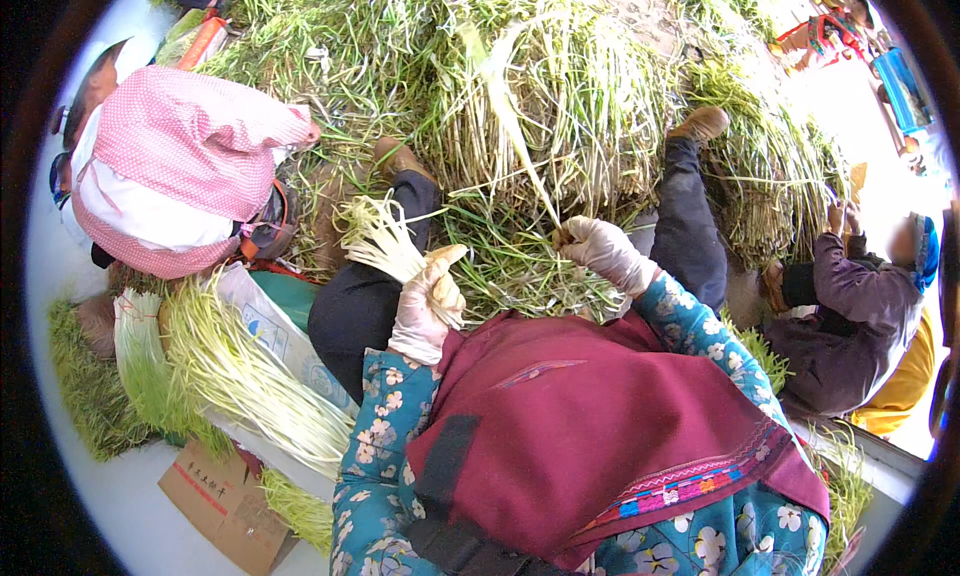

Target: The person sits on the floor and processes long green vegetables by hand. They pick up stalks from a large pile, trim the ends, and bundle them together, while other workers perform similar tasks nearby.

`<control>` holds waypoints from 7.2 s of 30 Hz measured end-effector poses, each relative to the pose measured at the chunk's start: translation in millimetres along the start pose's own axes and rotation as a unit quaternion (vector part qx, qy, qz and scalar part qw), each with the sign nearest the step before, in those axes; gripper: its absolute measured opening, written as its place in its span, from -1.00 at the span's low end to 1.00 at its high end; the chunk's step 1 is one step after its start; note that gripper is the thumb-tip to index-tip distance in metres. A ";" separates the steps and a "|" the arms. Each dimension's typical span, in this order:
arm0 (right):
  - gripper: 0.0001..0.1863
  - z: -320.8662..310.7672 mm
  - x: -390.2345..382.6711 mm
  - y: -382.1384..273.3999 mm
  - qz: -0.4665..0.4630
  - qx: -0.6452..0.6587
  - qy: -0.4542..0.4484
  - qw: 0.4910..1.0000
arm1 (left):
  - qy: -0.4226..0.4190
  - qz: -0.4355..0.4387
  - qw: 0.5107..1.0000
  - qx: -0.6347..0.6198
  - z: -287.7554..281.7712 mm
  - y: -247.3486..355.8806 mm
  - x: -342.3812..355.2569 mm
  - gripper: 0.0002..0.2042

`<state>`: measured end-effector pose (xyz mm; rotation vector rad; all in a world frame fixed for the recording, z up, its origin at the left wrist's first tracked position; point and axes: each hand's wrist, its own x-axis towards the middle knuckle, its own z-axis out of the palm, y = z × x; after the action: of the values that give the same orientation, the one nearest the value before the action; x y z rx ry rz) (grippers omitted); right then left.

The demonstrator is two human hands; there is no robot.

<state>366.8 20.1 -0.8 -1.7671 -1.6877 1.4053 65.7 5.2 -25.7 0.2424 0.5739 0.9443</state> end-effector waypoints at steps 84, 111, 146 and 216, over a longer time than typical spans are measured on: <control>-0.80 64.3 54.5 -70.4 0.038 0.276 -0.182 0.943 | 0.200 -0.042 0.905 0.373 30.1 -14.9 8.5 -0.88; -0.72 -39.3 37.2 6.2 0.028 0.488 0.167 0.856 | 0.071 -0.006 0.997 0.005 -7.7 8.3 6.0 -0.61; -0.84 36.5 21.9 -104.3 0.015 0.469 -0.068 0.880 | 0.183 0.066 0.898 0.395 66.2 -19.3 -0.5 -0.80; -0.40 10.1 5.0 23.5 -0.119 -0.326 -0.123 0.930 | 0.033 0.142 0.984 -0.100 -4.9 112.9 -46.7 -0.57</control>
<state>371.2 14.8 -25.9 -1.6309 -2.6363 1.0556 -36.4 31.5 36.2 0.1135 0.5075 1.2817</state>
